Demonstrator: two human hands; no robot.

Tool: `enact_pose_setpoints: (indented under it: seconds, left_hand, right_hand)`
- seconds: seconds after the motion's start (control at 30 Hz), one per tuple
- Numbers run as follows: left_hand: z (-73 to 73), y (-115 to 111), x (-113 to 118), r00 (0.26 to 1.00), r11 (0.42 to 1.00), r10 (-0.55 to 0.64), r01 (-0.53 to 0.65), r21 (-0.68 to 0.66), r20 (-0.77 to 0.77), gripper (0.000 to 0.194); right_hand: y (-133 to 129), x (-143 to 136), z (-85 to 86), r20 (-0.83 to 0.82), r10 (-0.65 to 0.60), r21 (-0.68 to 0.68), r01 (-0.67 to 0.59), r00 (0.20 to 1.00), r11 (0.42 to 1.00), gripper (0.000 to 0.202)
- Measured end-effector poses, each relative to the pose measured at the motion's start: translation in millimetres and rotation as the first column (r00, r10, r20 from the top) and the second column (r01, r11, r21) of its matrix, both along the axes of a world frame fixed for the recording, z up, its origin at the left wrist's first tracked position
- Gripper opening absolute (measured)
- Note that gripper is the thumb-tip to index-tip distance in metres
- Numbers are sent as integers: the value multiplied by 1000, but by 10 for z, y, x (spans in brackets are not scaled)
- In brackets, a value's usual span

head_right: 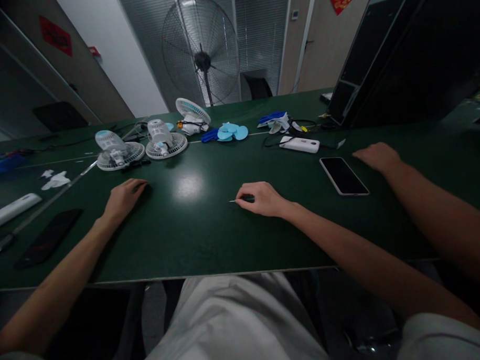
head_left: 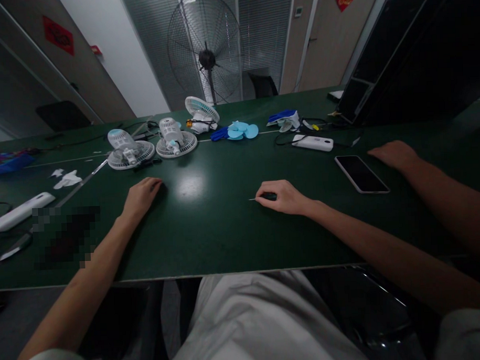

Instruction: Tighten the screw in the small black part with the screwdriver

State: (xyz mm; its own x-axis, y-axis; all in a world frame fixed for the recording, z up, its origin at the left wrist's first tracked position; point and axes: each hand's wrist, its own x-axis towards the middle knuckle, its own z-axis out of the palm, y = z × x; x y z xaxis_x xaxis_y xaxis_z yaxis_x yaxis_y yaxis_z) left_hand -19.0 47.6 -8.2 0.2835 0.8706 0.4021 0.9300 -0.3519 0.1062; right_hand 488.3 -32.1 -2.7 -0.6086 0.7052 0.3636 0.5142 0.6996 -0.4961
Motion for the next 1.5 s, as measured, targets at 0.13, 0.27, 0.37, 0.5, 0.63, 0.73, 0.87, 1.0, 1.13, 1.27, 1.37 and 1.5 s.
enact_pose_setpoints:
  seconds: [0.13, 0.27, 0.37, 0.5, 0.63, 0.73, 0.87, 1.0, 1.13, 1.27, 1.37, 1.5]
  left_hand:
    - [21, -19, 48, 980, 999, -31, 35, 19, -195, 38]
    - [22, 5, 29, 931, 992, -105, 121, 24, -349, 39]
    - [28, 13, 12, 901, 986, -138, 163, 25, -411, 40]
    - [65, -9, 32, 893, 981, -170, 193, 14, -416, 39]
    - [107, -38, 79, 878, 978, -191, 210, -5, -439, 41]
    - [117, -49, 103, 871, 976, -204, 217, -23, -447, 41]
    - [106, -58, 114, 888, 976, -211, 217, -31, -408, 40]
    - [91, -76, 130, 924, 978, -193, 207, 7, -330, 38]
    - [76, -104, 155, 976, 983, -128, 149, 110, -175, 42]
    - [67, -122, 153, 1000, 987, -2, 6, 162, -29, 43]
    - [63, -113, 131, 997, 984, 69, -75, 159, 40, 39]
    - [57, -76, 91, 985, 984, 99, -118, 136, 138, 37]
  right_hand:
    - [2, 5, -3, -5, 6, -2, -6, 1000, 1000, 16]
    - [5, 8, -14, 18, 0, 7, -1, 1000, 1000, 17]
    - [7, 9, -16, 33, -8, 9, 7, 999, 1000, 17]
    - [7, 9, -11, 27, 0, 8, -1, 1000, 1000, 17]
    - [-1, 7, 5, 14, 8, 1, -8, 1000, 1000, 17]
    - [-9, 5, 18, 17, 5, -2, -5, 1000, 1000, 17]
    - [-11, 3, 27, 17, 6, -14, -6, 1000, 1000, 17]
    - [-8, 7, 25, 4, 6, -14, -6, 1000, 1000, 17]
    - [0, 11, 12, 5, 14, -19, -14, 1000, 1000, 18]
    - [7, 9, 1, 17, 8, -3, -8, 1000, 1000, 18]
    - [2, 5, 5, 24, -3, 5, 3, 1000, 1000, 17]
    - [-11, 4, 20, 24, 10, -2, -10, 1000, 1000, 18]
